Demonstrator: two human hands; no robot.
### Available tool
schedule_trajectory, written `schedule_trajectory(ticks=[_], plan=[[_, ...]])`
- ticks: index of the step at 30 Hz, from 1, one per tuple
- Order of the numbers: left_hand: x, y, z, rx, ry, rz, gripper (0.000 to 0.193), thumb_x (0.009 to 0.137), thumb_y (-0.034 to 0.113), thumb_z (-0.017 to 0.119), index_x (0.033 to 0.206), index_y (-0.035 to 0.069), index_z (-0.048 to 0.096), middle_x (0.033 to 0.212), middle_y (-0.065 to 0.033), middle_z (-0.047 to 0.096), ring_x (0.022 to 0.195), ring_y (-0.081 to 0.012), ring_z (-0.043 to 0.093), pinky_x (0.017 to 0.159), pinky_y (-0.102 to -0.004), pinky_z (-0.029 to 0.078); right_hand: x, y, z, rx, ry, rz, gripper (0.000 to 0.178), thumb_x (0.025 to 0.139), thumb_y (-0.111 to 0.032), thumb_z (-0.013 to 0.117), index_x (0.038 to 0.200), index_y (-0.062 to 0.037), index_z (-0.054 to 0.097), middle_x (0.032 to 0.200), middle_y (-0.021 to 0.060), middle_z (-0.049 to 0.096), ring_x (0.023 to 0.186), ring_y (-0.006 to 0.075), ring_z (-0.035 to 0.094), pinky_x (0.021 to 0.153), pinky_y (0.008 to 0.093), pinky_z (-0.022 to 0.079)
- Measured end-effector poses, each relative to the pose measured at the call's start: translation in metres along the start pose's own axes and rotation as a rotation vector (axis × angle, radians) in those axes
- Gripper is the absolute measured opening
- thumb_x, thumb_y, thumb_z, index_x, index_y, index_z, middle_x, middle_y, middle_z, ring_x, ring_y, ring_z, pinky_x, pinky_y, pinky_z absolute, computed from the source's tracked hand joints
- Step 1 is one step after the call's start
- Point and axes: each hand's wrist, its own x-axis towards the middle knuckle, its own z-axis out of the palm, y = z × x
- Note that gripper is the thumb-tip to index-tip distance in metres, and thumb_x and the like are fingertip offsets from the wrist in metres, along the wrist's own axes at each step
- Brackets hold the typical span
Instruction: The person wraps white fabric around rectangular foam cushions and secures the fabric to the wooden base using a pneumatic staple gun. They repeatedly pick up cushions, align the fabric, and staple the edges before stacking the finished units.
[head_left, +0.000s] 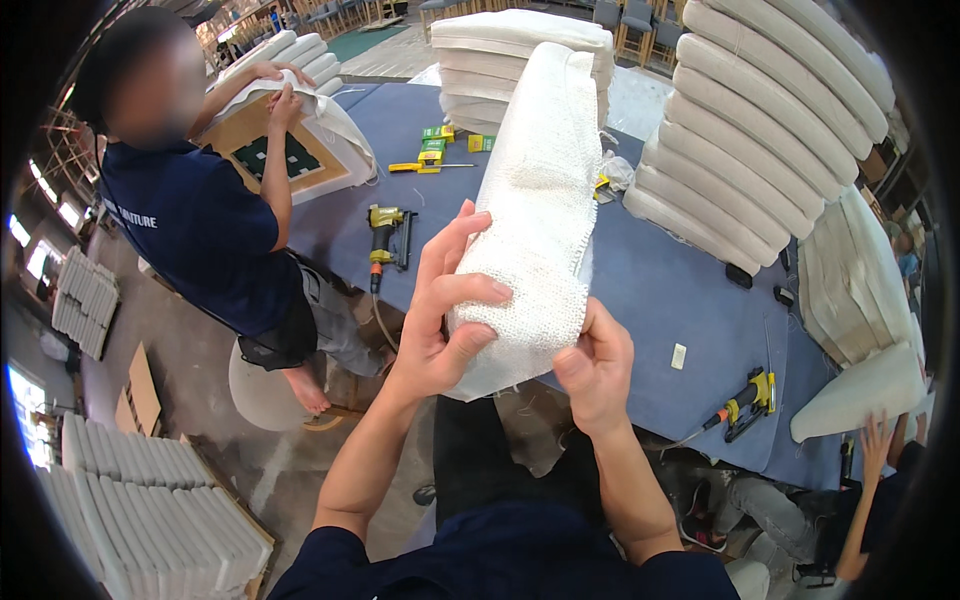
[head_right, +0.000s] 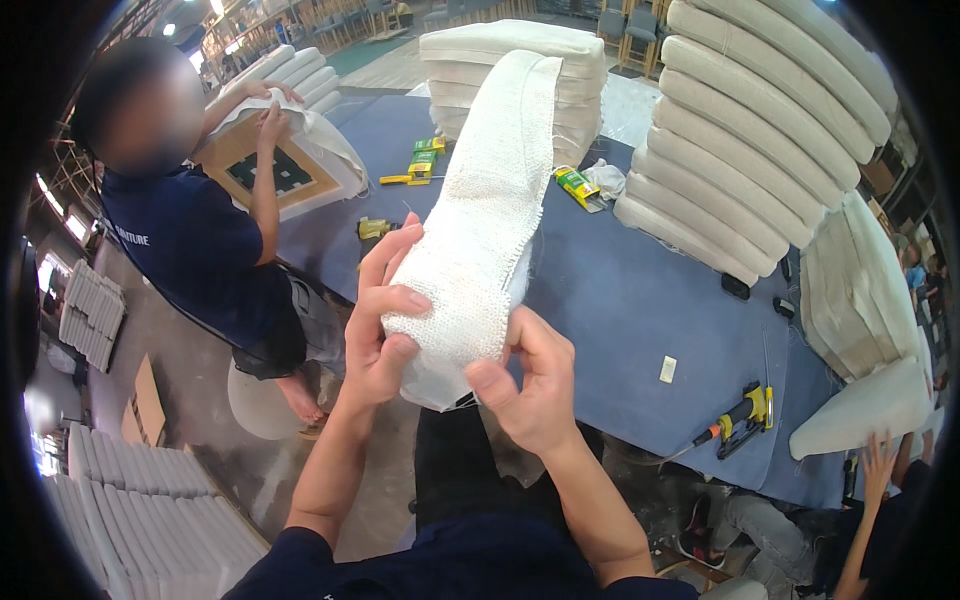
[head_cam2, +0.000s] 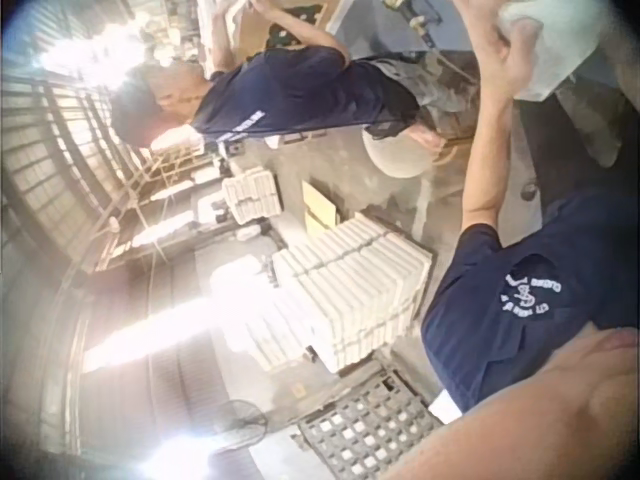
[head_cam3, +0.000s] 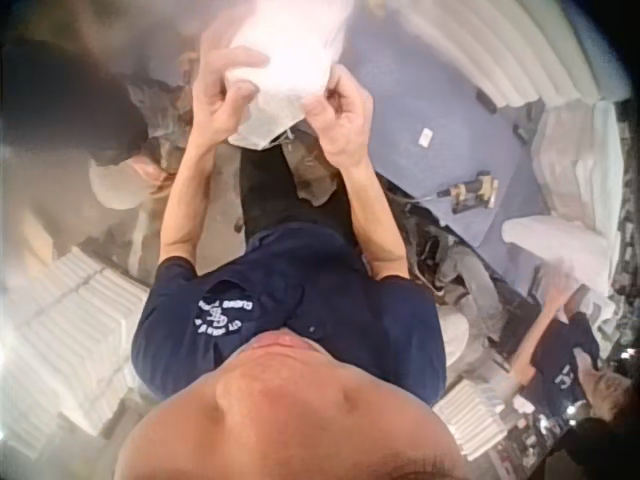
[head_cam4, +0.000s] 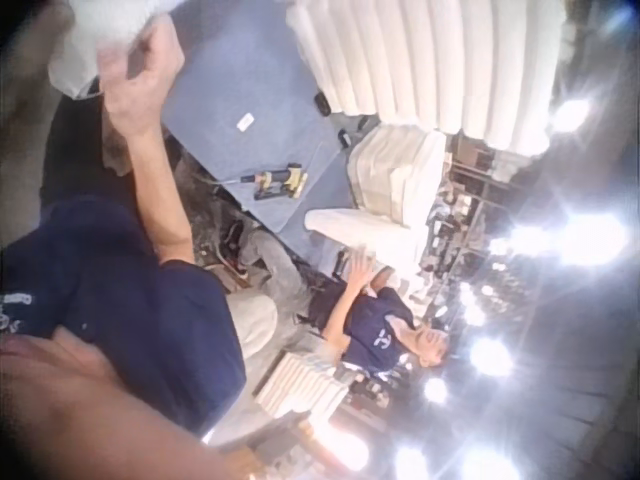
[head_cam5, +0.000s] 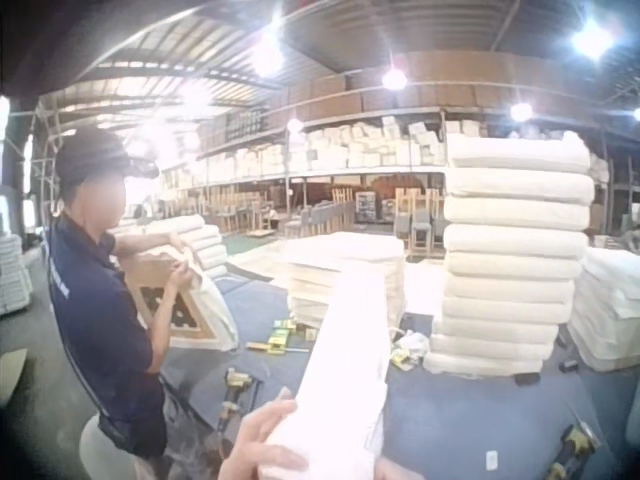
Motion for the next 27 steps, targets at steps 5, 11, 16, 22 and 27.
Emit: schedule_trajectory(ticks=[5, 11, 16, 22, 27], plan=[[0.005, 0.002, -0.008, 0.070, -0.031, 0.049, 0.028, 0.099, 0.034, 0.077, 0.118, 0.014, 0.073, 0.163, -0.0256, 0.040, 0.161, -0.0545, 0.021, 0.129, -0.0637, 0.020, 0.018, -0.028, 0.013, -0.111, 0.004, 0.070, 0.036, 0.105, -0.025, 0.073, 0.120, 0.0075, 0.071, 0.103, 0.0106, 0.071, 0.090, 0.0124, 0.062, 0.079, 0.0270, 0.049], [0.001, 0.000, -0.014, -0.008, 0.013, 0.080, 0.021, 0.099, 0.029, 0.078, 0.112, 0.012, 0.077, 0.156, -0.0252, 0.048, 0.159, -0.0544, 0.028, 0.127, -0.0629, 0.027, -0.005, 0.018, 0.024, 0.235, 0.084, 0.122, 0.039, 0.110, -0.029, 0.068, 0.128, 0.0057, 0.072, 0.113, 0.0043, 0.073, 0.097, 0.0101, 0.062, 0.085, 0.0268, 0.050], [-0.015, -0.003, -0.028, 0.009, 0.029, 0.115, 0.027, 0.099, 0.031, 0.078, 0.114, 0.009, 0.077, 0.155, -0.0259, 0.049, 0.157, -0.0514, 0.035, 0.125, -0.0624, 0.033, -0.014, 0.020, 0.039, 0.374, 0.001, 0.201, 0.042, 0.112, -0.027, 0.063, 0.139, 0.0046, 0.066, 0.122, 0.0045, 0.070, 0.108, 0.0089, 0.059, 0.096, 0.0275, 0.047], [-0.042, 0.000, -0.037, -0.009, 0.211, 0.057, 0.042, 0.104, 0.040, 0.072, 0.125, 0.004, 0.072, 0.161, -0.0272, 0.045, 0.157, -0.0465, 0.037, 0.127, -0.0584, 0.031, -0.004, 0.029, 0.066, 0.431, -0.032, 0.214, 0.041, 0.113, -0.027, 0.060, 0.138, 0.0053, 0.065, 0.119, 0.0028, 0.070, 0.103, 0.0086, 0.059, 0.090, 0.0265, 0.047], [-0.087, 0.003, -0.052, 0.130, 0.347, -0.031, 0.056, 0.109, 0.051, 0.060, 0.142, 0.006, 0.062, 0.167, -0.0292, 0.039, 0.157, -0.0413, 0.038, 0.127, -0.0511, 0.030, 0.006, 0.043, 0.082, 0.176, -0.213, 0.130, 0.035, 0.112, -0.025, 0.062, 0.123, 0.0064, 0.072, 0.099, 0.0018, 0.071, 0.086, 0.0068, 0.057, 0.074, 0.0254, 0.045]])
